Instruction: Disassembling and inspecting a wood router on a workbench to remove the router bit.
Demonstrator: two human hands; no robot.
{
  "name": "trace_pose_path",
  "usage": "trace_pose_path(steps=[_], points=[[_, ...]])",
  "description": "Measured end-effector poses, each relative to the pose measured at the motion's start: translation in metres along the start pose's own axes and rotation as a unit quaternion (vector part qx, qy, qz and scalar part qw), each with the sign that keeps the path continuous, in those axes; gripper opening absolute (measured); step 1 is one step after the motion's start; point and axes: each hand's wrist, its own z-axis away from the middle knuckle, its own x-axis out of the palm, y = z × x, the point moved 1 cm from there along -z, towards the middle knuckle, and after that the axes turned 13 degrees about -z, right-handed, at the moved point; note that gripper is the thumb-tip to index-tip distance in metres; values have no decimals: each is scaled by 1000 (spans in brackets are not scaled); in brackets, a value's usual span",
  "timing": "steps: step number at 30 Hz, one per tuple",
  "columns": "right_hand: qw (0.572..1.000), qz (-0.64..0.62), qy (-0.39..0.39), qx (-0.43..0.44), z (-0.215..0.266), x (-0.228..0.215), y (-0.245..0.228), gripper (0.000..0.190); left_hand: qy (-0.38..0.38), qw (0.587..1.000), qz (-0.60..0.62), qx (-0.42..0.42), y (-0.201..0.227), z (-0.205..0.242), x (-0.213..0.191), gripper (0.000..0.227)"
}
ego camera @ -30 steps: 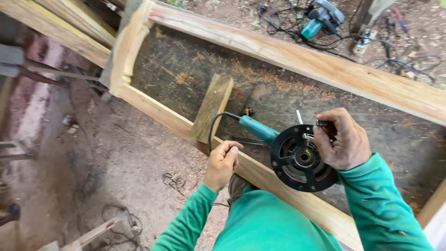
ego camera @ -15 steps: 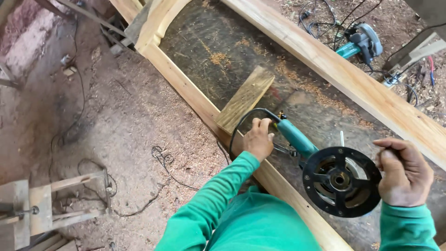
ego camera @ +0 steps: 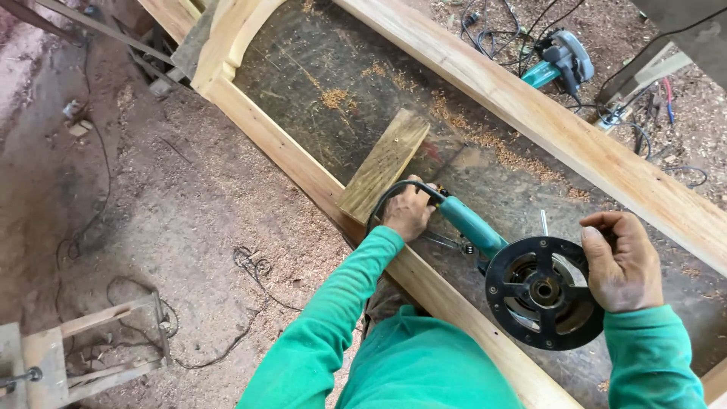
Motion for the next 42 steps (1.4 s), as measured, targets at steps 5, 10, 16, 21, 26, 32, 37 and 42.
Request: trace_pose_path(steps=[5, 10, 16, 21, 26, 32, 37, 42], points=[[986, 135, -8, -100, -1, 2, -10, 12, -15, 998, 17, -54, 5, 12, 0, 49], [977, 179, -1, -119, 3, 4, -12, 22, 19, 993, 41, -112, 16, 25, -28, 54], [976, 185, 17, -114, 0, 10, -17, 6, -27, 978, 104, -177, 4, 12, 1, 32], [963, 162, 60, -205, 4, 5, -22, 5, -21, 979, 106, -174, 13, 21, -17, 24], [983, 69, 72, -155, 34, -11, -45, 4, -194, 896, 301, -262, 54, 78, -129, 24], [994, -109, 8, 3, 99, 0, -55, 20, -211, 643, 722, -143, 119, 122, -180, 19], [970, -214, -16, 115, 154, 16, -44, 45, -266, 668, 694, -37, 160, 127, -193, 21], [893, -428, 44, 133, 176, 29, -19, 26, -308, 746, 589, -43, 174, 136, -178, 20]])
